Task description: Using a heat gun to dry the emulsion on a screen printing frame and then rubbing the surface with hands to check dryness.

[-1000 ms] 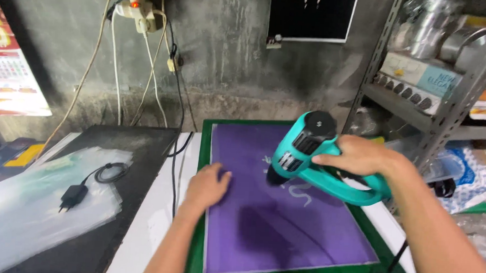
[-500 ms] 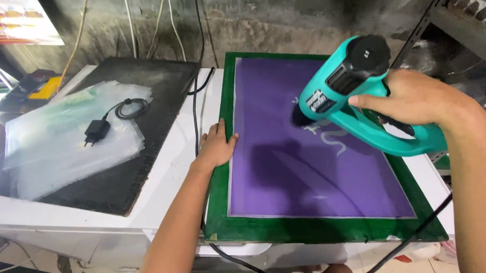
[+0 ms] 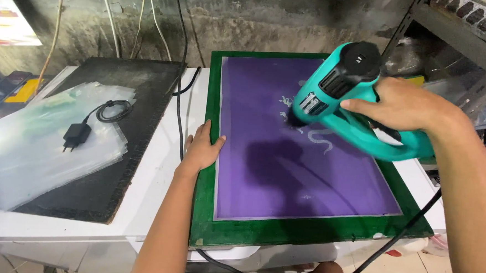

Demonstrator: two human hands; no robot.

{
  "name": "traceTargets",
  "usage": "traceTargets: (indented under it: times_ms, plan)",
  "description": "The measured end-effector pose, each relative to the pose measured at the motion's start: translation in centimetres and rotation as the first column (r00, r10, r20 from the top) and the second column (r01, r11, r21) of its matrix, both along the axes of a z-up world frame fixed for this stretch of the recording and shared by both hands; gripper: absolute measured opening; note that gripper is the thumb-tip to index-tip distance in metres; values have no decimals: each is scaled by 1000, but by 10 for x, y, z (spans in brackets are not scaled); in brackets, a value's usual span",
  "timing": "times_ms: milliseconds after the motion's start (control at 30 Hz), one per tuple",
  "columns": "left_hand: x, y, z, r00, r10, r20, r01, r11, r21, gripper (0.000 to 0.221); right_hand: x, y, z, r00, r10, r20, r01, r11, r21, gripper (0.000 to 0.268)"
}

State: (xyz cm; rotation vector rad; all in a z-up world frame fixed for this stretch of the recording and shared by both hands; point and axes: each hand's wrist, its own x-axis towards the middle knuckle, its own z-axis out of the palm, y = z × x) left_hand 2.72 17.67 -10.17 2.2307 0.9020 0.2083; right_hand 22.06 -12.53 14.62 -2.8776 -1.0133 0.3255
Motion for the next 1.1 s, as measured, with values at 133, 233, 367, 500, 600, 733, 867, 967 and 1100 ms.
traceTargets:
  times_ms: [133,233,367,500,600,733,867,967,1100]
  plan:
    - [-5,-7,13,999,11,-36,-12,999,-34,84,41,-17,-8,997,4,78,-10,997,81,74]
    - [-5,-8,15,999,9,-40,-10,1000,-26,86,36,-31,-8,985,-166,-53,172,973,155,59]
    - [-7,-10,18,998,32,-55,-35,998,-53,90,57,-31,-30,982,-111,150,85,982,169,68]
    - [-4,-7,15,999,23,-32,-23,1000,-13,88,51,-36,-45,954,-297,-42,254,726,639,64]
    - [-5,-8,15,999,33,-32,-34,999,-21,89,64,-52,-63,843,-63,-534,522,332,786,52]
    - [-5,-7,15,1000,19,-10,-19,1000,-20,88,65,-76,-71,694,579,-428,438,131,889,72]
    - [-7,-12,18,998,48,-38,-50,997,-57,89,70,-85,-75,685,615,-391,458,53,887,36]
    - [-6,-9,16,999,46,-20,-46,998,-40,89,59,-84,-72,665,640,-386,424,101,900,39]
    - [-2,-4,7,1000,23,-4,-22,1000,5,86,45,-79,-77,607,668,-430,520,75,851,42]
